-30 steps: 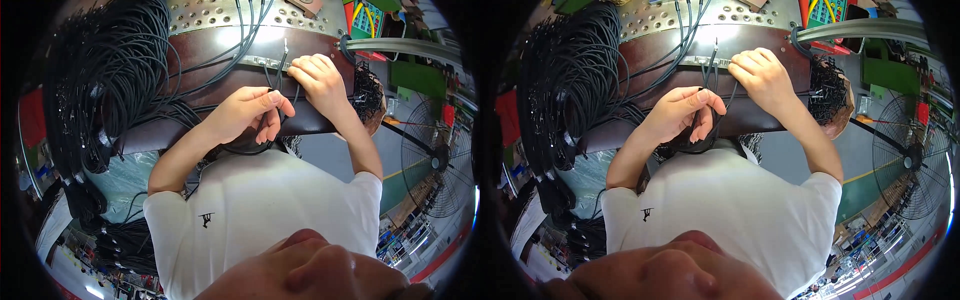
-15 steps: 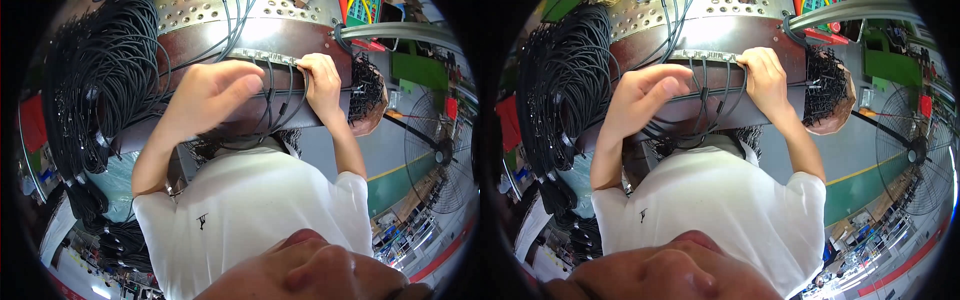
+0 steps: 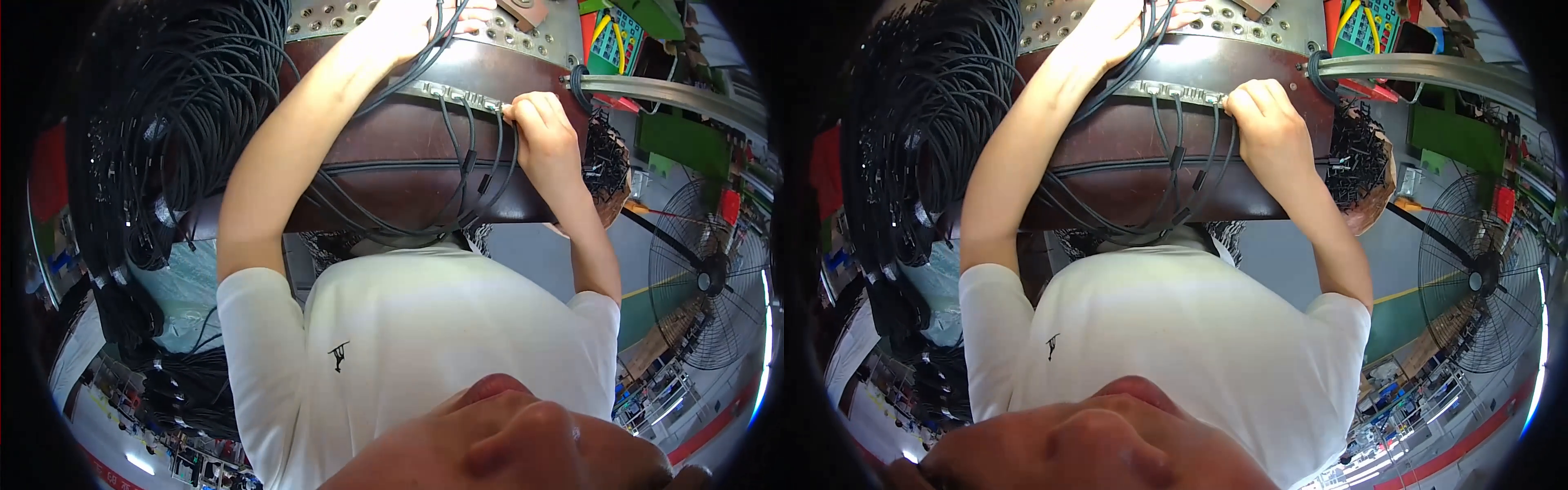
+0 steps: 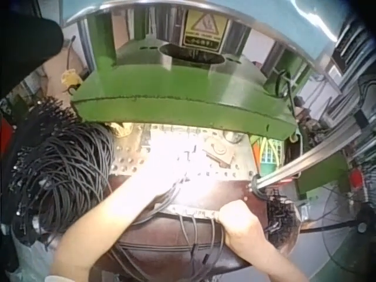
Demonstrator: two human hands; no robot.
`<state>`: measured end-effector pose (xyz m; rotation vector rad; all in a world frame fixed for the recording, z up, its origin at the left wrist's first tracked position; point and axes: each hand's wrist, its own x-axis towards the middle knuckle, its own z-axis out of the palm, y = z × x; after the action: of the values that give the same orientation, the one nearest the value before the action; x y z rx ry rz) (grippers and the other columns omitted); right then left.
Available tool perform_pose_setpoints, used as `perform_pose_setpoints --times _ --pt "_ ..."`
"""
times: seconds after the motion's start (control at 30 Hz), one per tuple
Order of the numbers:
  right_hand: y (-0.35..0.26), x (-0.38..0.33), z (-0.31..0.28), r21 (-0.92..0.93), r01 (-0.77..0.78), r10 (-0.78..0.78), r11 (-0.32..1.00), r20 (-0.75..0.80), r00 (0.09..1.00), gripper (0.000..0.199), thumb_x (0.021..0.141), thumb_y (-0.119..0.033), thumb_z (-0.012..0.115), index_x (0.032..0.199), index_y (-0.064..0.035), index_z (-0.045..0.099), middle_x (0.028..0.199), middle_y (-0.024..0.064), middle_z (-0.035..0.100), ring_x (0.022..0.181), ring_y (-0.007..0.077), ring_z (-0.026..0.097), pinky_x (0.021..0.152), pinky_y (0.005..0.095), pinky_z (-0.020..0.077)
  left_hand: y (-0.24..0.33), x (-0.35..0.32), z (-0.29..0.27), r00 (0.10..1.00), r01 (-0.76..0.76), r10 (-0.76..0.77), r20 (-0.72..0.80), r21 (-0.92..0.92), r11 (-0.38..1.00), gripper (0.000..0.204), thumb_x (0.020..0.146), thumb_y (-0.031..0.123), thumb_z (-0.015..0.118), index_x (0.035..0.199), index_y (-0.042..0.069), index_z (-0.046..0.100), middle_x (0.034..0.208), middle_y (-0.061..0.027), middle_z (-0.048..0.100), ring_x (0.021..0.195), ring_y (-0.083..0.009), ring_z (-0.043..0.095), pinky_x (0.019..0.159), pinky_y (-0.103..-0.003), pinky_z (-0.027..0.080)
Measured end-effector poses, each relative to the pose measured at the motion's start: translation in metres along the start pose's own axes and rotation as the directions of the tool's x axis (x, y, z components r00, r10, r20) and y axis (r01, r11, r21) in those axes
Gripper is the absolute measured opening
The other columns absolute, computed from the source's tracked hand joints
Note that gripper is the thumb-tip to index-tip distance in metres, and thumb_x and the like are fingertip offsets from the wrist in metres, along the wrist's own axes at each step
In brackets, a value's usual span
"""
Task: Manually organizing and bundling black electrical cables at a factory workstation.
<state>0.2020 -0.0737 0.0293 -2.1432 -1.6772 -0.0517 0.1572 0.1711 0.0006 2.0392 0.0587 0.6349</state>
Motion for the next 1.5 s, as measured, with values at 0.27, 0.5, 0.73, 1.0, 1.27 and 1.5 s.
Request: perform_pose_setpoints --times 0.27,0.5,0.73,1.0,1.27,1.5 --pt "0.045 0.085 -0.046 0.550 -0.087 -0.080 0.831 0.272 0.959 0.018 0.084 -0.012 0.064 0.098 -0.0008 0.065 0.095 0.0143 0.064 0.088 0.0277 0.061 0.078 0.0342 0.0493 0.036 0.002 0.020 0.818 0.203 -0.573 0.046 -0.956 0.213 0.018 0.096 0.019 0.052 0.104 0.005 0.059 0.072 -0.0027 0.056 0.064 -0.0123 0.055 0.059 -0.022 0.047" --pt "0.064 0.161 -0.012 0.212 -0.394 0.400 0.894 0.016 0.916 0.022 0.089 -0.021 0.060 0.100 -0.0033 0.066 0.092 0.0133 0.067 0.080 0.0266 0.062 0.073 0.0351 0.0495 -0.005 0.002 0.002 0.945 0.314 0.113 0.307 -0.948 -0.045 0.021 0.093 0.014 0.056 0.109 0.002 0.061 0.091 -0.0068 0.064 0.084 -0.0156 0.062 0.080 -0.026 0.050" --pt "0.084 0.134 0.027 -0.142 -0.014 -0.011 0.990 -0.174 0.985 0.026 0.091 -0.028 0.056 0.099 -0.0058 0.067 0.091 0.0134 0.067 0.081 0.0299 0.064 0.073 0.0378 0.0505 0.077 -0.035 -0.032 0.560 0.639 -0.681 0.472 -0.769 -0.008 0.024 0.096 0.018 0.048 0.109 0.001 0.059 0.092 -0.0120 0.065 0.084 -0.0263 0.065 0.075 -0.042 0.056" --pt "0.041 0.093 0.016 0.403 -0.044 0.097 0.914 -0.112 0.989 0.025 0.086 -0.022 0.063 0.103 -0.0051 0.068 0.104 0.0097 0.066 0.094 0.0247 0.063 0.080 0.0350 0.0508 0.100 -0.134 -0.129 0.784 0.389 -0.412 0.464 -0.885 -0.257 0.035 0.103 0.029 0.037 0.072 0.014 0.042 0.049 0.0041 0.030 0.035 -0.0069 0.024 0.032 -0.022 0.023" --pt "0.023 0.029 0.028 0.022 0.118 -0.110 0.993 -0.220 0.969 0.030 0.082 -0.031 0.067 0.101 -0.0083 0.066 0.101 0.0094 0.064 0.095 0.0292 0.059 0.083 0.0384 0.0490 0.078 -0.214 -0.308 0.482 0.848 -0.843 -0.237 -0.113 0.517 0.076 0.097 0.062 0.025 0.097 -0.003 0.064 0.077 -0.0117 0.066 0.061 -0.0159 0.059 0.066 -0.027 0.049" --pt "-0.006 0.012 0.032 0.296 -0.026 0.053 0.955 -0.085 0.995 0.021 0.081 -0.017 0.068 0.101 -0.0111 0.067 0.087 0.0061 0.063 0.081 0.0242 0.061 0.072 0.0358 0.0492 0.091 -0.157 -0.009 0.636 0.770 -0.623 0.456 -0.425 0.475 0.050 0.100 0.038 0.043 0.128 -0.002 0.052 0.106 -0.0133 0.067 0.093 -0.0153 0.065 0.082 -0.027 0.051"
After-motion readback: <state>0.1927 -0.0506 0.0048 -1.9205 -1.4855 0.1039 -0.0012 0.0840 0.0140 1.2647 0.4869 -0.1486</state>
